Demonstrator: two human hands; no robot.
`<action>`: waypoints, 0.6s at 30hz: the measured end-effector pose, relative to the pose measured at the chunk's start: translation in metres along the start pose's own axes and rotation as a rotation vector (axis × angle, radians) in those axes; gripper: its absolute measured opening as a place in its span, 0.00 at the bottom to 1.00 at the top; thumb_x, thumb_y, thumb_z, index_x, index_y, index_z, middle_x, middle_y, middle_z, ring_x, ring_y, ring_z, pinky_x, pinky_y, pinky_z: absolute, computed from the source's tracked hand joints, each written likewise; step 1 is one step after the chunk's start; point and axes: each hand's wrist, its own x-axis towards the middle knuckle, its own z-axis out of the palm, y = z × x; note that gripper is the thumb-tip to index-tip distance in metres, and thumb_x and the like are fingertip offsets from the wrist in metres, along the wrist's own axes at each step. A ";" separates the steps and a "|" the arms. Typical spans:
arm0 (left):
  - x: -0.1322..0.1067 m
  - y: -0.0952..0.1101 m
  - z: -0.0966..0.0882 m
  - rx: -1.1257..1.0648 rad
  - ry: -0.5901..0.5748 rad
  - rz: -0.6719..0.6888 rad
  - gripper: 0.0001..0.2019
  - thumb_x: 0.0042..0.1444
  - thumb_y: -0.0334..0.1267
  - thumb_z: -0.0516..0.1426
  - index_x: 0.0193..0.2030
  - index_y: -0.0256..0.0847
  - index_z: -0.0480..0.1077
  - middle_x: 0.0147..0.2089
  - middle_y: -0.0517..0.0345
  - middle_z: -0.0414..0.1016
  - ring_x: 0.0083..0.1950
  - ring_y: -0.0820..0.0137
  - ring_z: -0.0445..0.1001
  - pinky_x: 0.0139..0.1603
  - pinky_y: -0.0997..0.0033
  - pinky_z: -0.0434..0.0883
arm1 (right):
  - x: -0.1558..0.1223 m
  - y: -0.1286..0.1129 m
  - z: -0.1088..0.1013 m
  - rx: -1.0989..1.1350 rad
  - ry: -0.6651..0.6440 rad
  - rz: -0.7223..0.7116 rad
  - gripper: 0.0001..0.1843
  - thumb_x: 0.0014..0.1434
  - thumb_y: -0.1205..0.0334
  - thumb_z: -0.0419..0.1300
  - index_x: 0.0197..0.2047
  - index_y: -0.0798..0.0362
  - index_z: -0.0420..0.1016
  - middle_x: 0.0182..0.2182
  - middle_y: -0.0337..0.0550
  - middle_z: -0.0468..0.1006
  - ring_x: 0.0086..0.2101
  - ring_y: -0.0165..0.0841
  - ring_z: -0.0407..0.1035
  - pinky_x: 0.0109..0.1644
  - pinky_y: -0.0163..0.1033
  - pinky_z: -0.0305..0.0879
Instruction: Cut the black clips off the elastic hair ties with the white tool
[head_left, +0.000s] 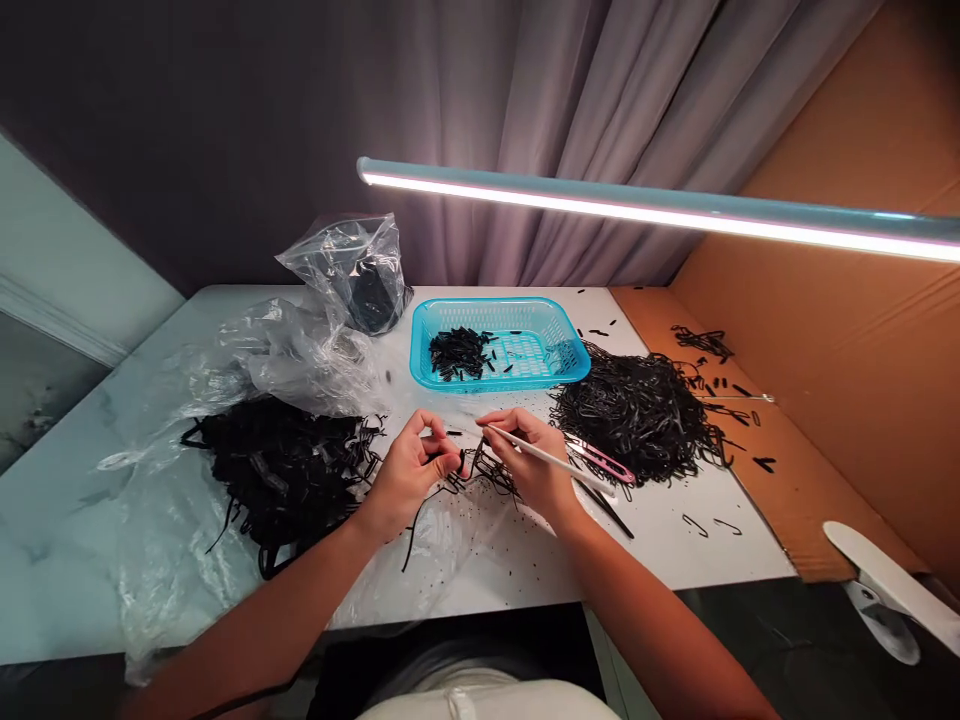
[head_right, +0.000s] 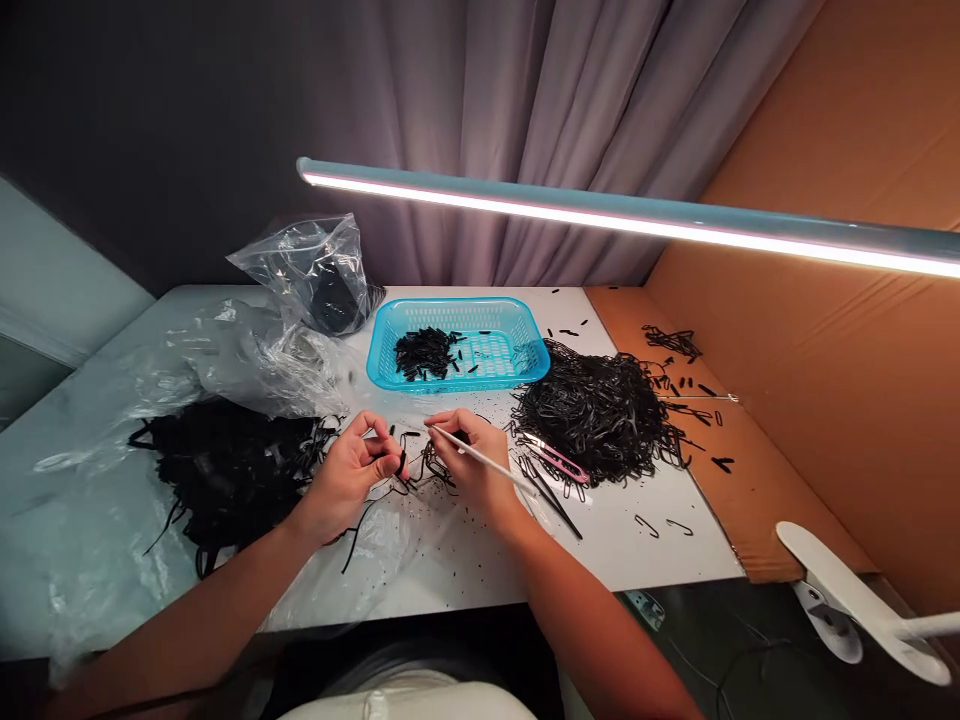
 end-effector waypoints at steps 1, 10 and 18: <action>0.001 -0.001 -0.001 -0.020 0.007 0.006 0.17 0.55 0.37 0.64 0.40 0.43 0.55 0.28 0.67 0.72 0.32 0.74 0.74 0.40 0.73 0.65 | 0.001 0.000 -0.001 0.065 -0.037 0.024 0.12 0.59 0.55 0.61 0.29 0.54 0.70 0.41 0.47 0.80 0.39 0.34 0.72 0.42 0.38 0.66; 0.006 -0.006 -0.007 0.040 0.115 0.106 0.14 0.53 0.32 0.64 0.40 0.42 0.61 0.31 0.66 0.72 0.35 0.76 0.71 0.41 0.75 0.64 | -0.007 -0.010 0.006 0.389 -0.236 0.145 0.13 0.57 0.55 0.65 0.30 0.56 0.73 0.41 0.48 0.79 0.30 0.27 0.67 0.31 0.33 0.60; 0.005 -0.006 -0.005 0.084 0.123 0.109 0.14 0.53 0.30 0.64 0.39 0.42 0.61 0.31 0.66 0.71 0.35 0.76 0.68 0.41 0.75 0.64 | -0.008 -0.007 0.009 0.422 -0.235 0.120 0.11 0.59 0.56 0.64 0.31 0.56 0.73 0.43 0.48 0.78 0.30 0.27 0.66 0.30 0.33 0.61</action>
